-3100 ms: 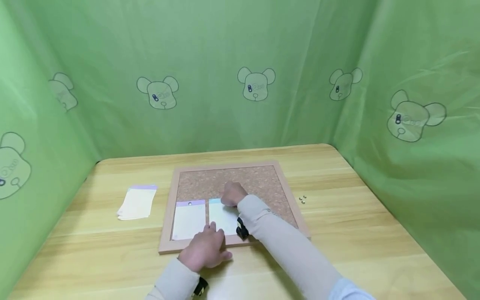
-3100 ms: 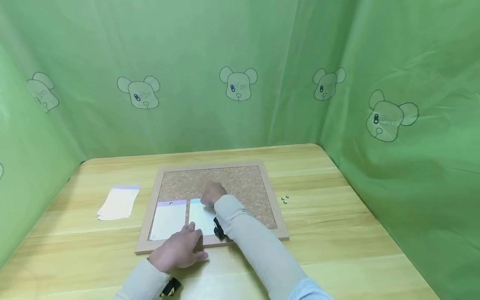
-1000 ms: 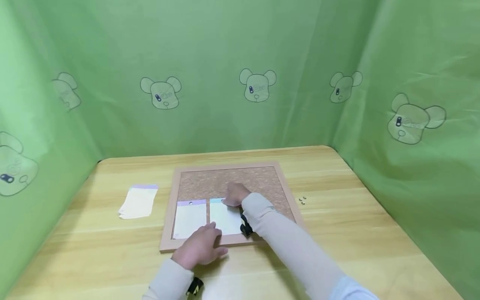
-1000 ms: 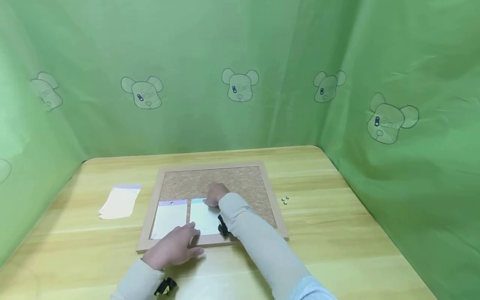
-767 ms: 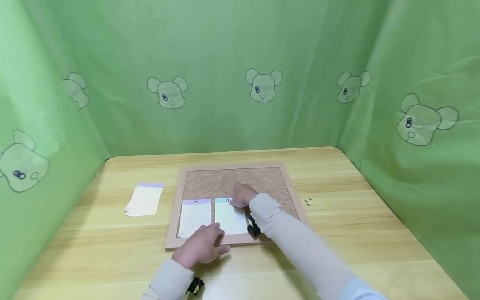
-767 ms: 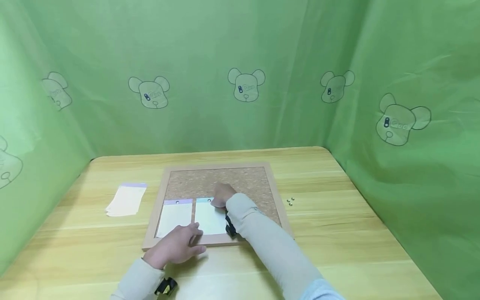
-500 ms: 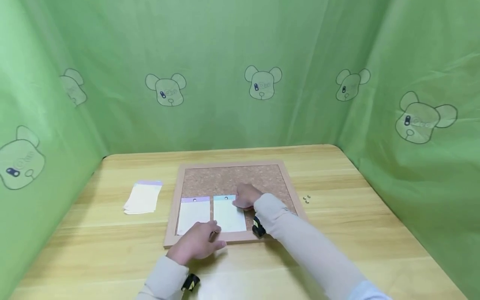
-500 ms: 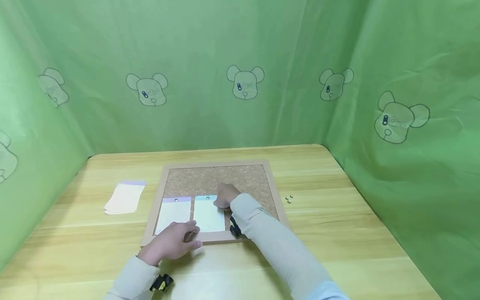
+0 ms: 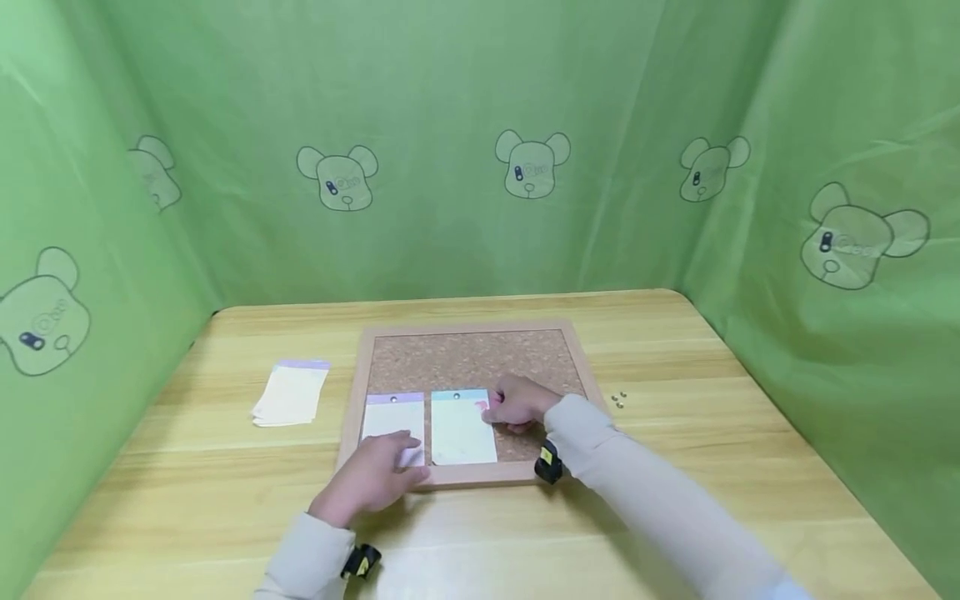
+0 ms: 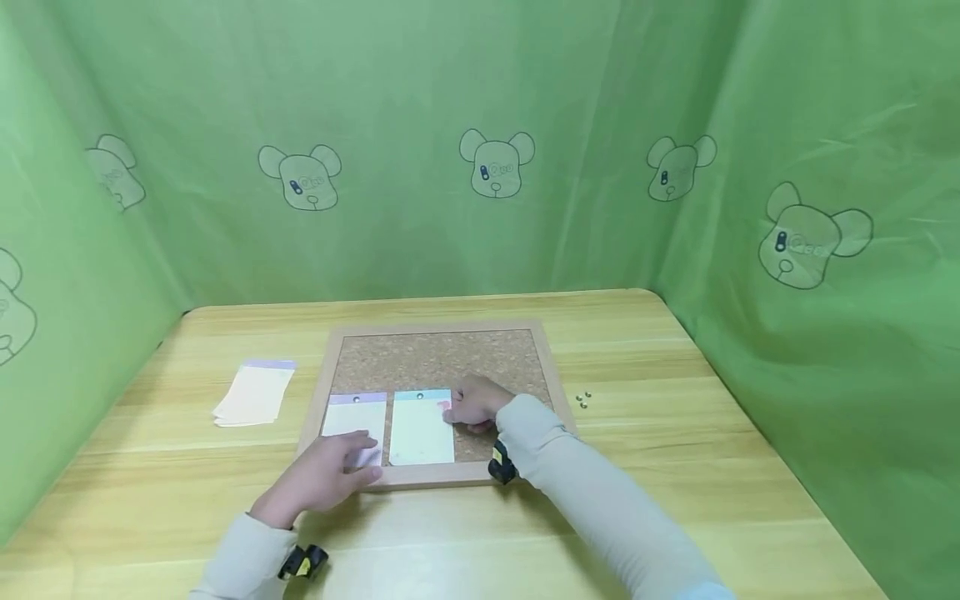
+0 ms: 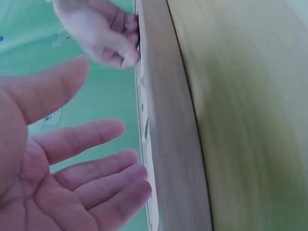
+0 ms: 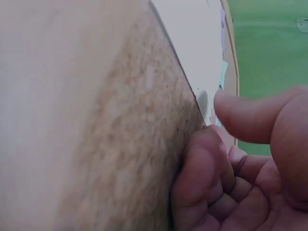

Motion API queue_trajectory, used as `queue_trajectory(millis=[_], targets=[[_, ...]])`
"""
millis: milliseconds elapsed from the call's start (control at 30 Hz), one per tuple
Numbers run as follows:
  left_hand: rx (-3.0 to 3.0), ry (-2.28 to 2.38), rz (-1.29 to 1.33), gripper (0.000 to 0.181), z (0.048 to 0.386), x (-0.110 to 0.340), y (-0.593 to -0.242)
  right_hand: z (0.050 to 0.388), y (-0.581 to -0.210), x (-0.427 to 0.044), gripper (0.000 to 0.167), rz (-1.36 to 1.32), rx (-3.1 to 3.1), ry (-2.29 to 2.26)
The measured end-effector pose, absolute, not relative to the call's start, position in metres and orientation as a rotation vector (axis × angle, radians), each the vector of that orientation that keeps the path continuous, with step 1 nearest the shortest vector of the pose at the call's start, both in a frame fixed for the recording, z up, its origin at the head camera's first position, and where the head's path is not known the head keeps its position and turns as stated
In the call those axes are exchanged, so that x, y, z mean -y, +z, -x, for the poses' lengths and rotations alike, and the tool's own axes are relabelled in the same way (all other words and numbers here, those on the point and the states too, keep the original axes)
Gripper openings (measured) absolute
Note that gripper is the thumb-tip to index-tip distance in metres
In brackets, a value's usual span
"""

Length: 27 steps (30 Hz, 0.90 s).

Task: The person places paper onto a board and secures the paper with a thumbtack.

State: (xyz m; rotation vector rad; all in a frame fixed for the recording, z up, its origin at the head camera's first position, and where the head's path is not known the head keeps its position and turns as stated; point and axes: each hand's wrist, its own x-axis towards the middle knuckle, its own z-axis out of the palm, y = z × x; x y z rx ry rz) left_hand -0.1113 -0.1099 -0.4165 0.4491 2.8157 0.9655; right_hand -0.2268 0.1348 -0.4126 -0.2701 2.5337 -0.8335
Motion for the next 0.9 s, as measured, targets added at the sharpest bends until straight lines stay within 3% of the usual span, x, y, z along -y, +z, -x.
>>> queue_trajectory(millis=[900], targets=[[-2.989,0.929,-0.116,0.045,0.147,0.222,-0.406,0.230,-0.408,-0.214,0.015,0.055,-2.635,-1.176]])
